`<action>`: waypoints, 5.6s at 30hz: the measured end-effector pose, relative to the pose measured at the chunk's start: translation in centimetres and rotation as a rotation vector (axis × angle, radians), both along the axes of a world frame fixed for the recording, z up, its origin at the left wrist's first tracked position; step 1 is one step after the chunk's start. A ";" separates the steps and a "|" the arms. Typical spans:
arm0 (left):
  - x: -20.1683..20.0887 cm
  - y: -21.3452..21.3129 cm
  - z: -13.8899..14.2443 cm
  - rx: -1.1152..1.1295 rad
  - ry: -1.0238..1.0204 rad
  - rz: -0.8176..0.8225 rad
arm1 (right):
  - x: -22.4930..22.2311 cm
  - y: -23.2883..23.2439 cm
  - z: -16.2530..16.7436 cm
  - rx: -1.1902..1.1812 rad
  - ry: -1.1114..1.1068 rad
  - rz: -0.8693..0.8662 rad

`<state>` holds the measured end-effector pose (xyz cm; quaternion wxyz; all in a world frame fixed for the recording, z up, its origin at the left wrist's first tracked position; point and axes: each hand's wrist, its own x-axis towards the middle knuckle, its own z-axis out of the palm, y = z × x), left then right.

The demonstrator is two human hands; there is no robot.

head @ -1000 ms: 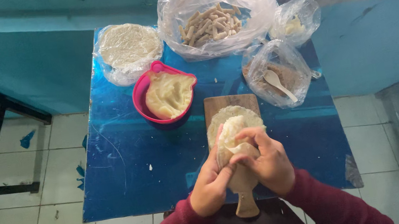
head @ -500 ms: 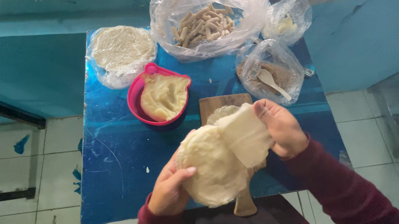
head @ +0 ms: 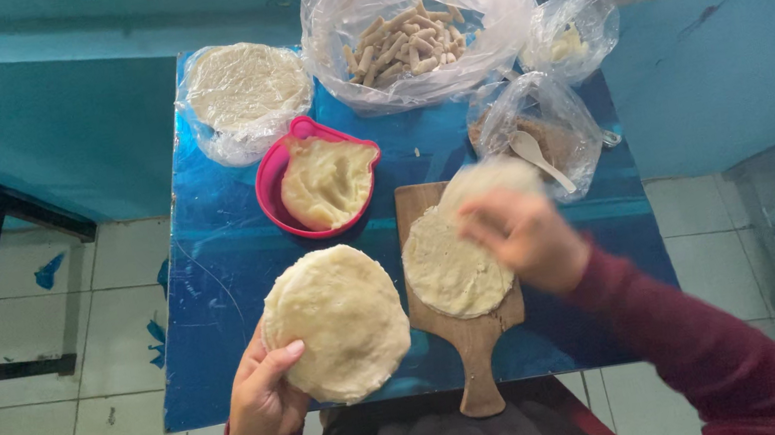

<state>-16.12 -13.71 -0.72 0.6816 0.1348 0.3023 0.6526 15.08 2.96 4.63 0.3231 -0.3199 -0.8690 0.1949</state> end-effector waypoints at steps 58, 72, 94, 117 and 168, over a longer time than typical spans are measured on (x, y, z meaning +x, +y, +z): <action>11.1 2.7 -0.5 0.346 -0.061 -0.149 | -5.4 -8.4 1.9 0.069 0.056 -0.108; 11.0 2.9 0.9 0.299 0.027 -0.172 | -4.2 -8.5 2.7 -0.266 0.137 -0.008; 11.1 2.9 1.4 0.397 0.403 -0.095 | -3.2 -6.5 1.2 -0.614 0.186 0.094; 10.5 4.0 2.5 0.219 0.024 -0.083 | -2.8 -7.4 1.0 -0.352 0.112 0.097; 10.5 3.9 0.3 0.352 0.471 -0.029 | -4.1 -5.6 0.0 -0.473 0.139 0.093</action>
